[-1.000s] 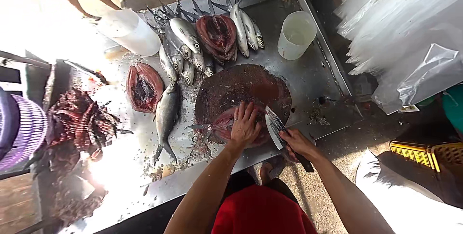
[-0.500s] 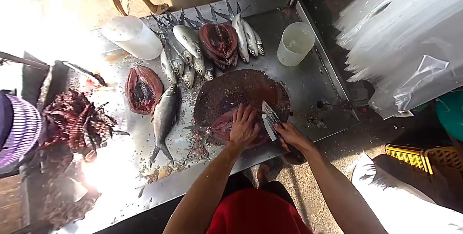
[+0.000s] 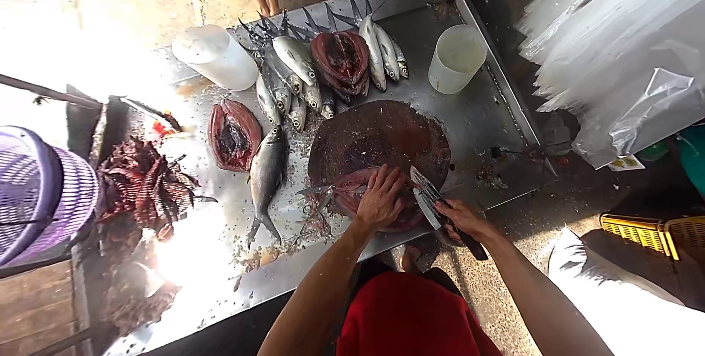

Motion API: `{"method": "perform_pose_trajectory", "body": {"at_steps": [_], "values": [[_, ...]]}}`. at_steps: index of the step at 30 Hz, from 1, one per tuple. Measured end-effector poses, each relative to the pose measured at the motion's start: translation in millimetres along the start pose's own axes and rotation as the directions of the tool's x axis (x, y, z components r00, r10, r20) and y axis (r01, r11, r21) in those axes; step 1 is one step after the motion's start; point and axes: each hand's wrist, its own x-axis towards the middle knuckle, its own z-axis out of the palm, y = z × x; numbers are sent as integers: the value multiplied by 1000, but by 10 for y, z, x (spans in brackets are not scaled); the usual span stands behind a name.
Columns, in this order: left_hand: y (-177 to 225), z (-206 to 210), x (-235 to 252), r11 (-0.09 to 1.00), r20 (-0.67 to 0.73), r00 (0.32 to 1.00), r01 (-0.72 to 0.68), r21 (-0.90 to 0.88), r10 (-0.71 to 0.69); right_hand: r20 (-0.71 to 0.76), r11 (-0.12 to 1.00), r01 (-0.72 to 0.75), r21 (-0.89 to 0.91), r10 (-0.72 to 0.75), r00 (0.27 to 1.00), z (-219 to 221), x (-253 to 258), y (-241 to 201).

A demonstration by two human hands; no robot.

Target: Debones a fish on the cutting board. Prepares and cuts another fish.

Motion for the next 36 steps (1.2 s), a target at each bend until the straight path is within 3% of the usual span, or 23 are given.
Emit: {"method": "perform_pose_trajectory", "body": {"at_steps": [6,11,22,25,28,30,32,36], "values": [[94,101,-37,956,-84,963,265,128,-256,-54,998,54,25,-52,997,180,20,148],[115,119,-4,941,-43,954,300,155,-297,-14,998,45,-40,-46,999,92,5,80],[112,184,5,945,-115,954,293,144,-278,-1,995,8,-100,-9,1000,165,-3,-148],[100,171,10,959,-115,953,284,29,-279,-32,997,-6,-78,4,999,227,120,-303],[-64,5,-55,959,-200,939,263,-102,-279,-34,995,-28,-98,25,999,238,136,-400],[-182,-202,-55,924,-165,909,378,-53,-382,-24,993,-25,-112,22,999,174,115,-392],[-231,-281,-38,893,-47,892,450,-14,-450,-6,997,-4,-71,4,1000,111,141,-307],[28,-89,36,926,-9,927,376,21,-376,-13,1000,11,-23,-11,1000,-119,38,8]]}}
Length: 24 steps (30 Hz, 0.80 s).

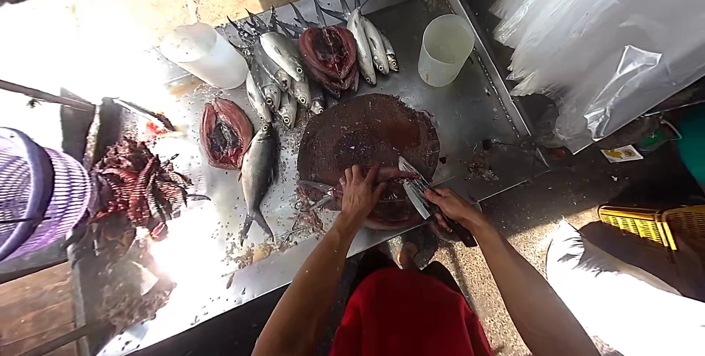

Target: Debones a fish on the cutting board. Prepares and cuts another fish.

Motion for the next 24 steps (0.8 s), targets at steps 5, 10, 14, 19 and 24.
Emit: {"method": "perform_pose_trajectory", "body": {"at_steps": [5,10,14,19,24], "values": [[398,213,70,987,36,990,-138,77,136,-46,996,9,88,-5,999,-250,-81,392],[325,359,39,975,-45,981,-182,127,189,-30,991,72,113,-69,997,-130,-160,602],[345,345,56,976,-69,981,-174,130,184,-37,984,98,150,-93,995,-44,-61,424],[332,380,71,977,-91,980,-165,135,178,-65,994,22,-104,-29,997,-55,-219,257],[299,355,62,985,-78,984,-154,78,160,-112,1000,13,-24,-16,994,205,-11,72]]}}
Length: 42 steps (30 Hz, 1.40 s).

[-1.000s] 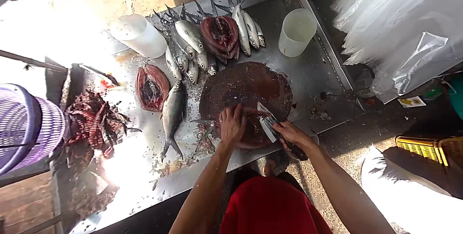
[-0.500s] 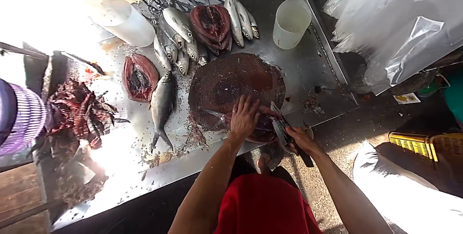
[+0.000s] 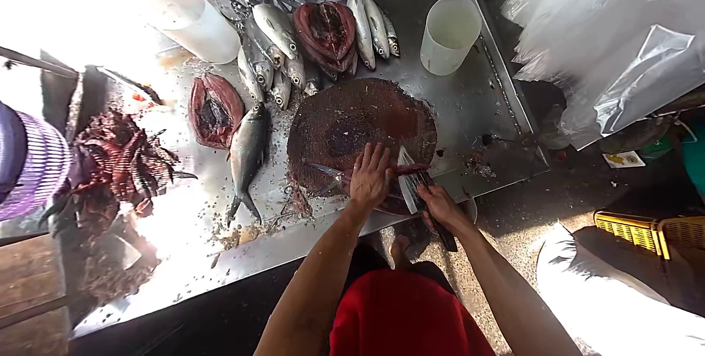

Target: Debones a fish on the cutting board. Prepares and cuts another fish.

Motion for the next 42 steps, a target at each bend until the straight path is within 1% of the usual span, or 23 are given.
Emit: {"method": "perform_pose_trajectory", "body": {"at_steps": [2,6,8,10,13,17,21,23,26,28,32,35,37,40,42], "values": [[-128,-58,-77,999,3,1000,0,-38,0,1,1000,-9,10,9,1000,28,-29,28],[-428,-160,-180,997,7,998,54,63,-54,-17,1000,-5,6,5,1000,35,25,-8],[-433,-136,-195,995,6,998,65,81,-66,9,1000,17,-27,-17,1000,16,-46,114],[-438,-132,-172,993,13,998,67,93,-68,28,998,30,-57,-28,999,37,-102,136],[-453,-143,-140,994,27,998,56,90,-58,20,996,34,-80,-32,999,184,15,-77],[-448,-126,-152,997,4,999,50,65,-51,27,990,54,-133,-50,998,265,-43,-63],[-445,-135,-154,997,40,997,65,40,-67,-24,983,47,-175,-52,998,472,56,-161],[-470,-156,-144,998,56,997,55,30,-57,-30,980,54,-191,-61,998,517,26,-149],[-605,-231,-157,999,115,993,-11,-34,15,-50,983,37,-181,-47,998,605,-40,-155],[-700,-261,-143,999,122,992,-41,-32,44,-75,988,31,-150,-42,996,676,20,-243],[-761,-266,-160,999,144,989,-40,15,38,-85,991,18,-133,-30,996,779,-44,-157],[-778,-259,-121,999,167,986,-31,21,27,-100,988,10,-156,-26,995,809,0,-255],[-804,-243,-118,999,156,987,-39,27,35,-109,988,16,-154,-33,993,844,35,-283],[-819,-246,-162,998,136,989,-61,18,58,-115,988,1,-152,-19,993,929,-101,-197],[-827,-250,-152,998,123,991,-63,22,60,-135,987,9,-160,-31,990,997,-21,-285]]}}
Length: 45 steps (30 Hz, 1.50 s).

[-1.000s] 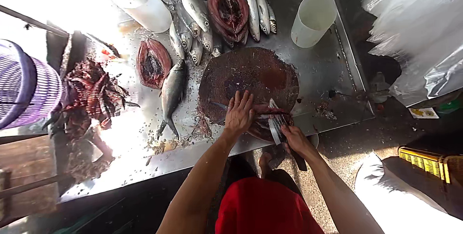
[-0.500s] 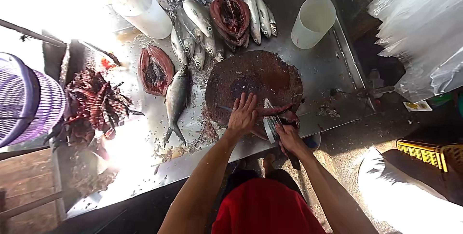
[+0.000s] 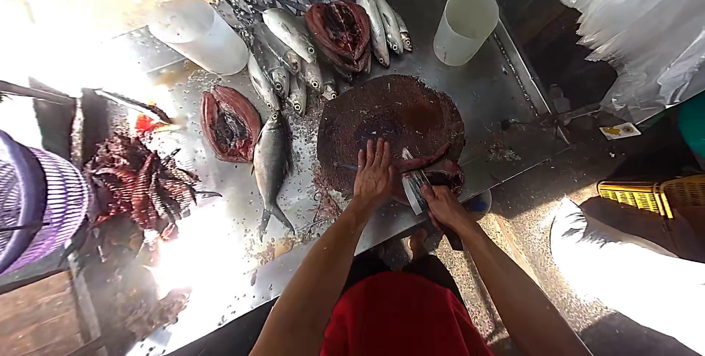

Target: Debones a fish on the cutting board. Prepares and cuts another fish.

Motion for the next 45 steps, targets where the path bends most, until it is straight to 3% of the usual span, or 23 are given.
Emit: {"method": "perform_pose_trajectory", "body": {"at_steps": [5,10,14,18,22,26,30,34,45], "values": [[-88,-35,-119,1000,4,1000,-10,-18,10,-14,1000,-9,-23,8,1000,95,57,-82],[-252,-81,-255,997,15,1000,-4,75,3,-58,998,-36,50,39,998,257,51,-129],[-256,-90,-236,997,33,999,-23,76,21,-30,997,-37,-67,35,999,321,-101,-78],[-286,-113,-214,998,31,999,-35,46,33,-30,999,-23,-24,22,999,403,62,-265],[-473,-172,-347,996,32,998,-61,58,59,-16,990,-32,-136,30,999,458,-72,-222],[-564,-216,-410,995,54,998,-23,100,18,-36,997,-47,-67,44,998,624,13,-312],[-564,-254,-369,995,66,998,-27,100,20,-17,992,-66,-110,64,998,629,-168,-398],[-657,-274,-345,990,76,995,-66,125,57,-36,997,-54,-52,52,998,762,-121,-410],[-986,-414,-207,973,179,972,-182,142,156,-93,973,-111,-204,93,991,989,-301,-765]]}}
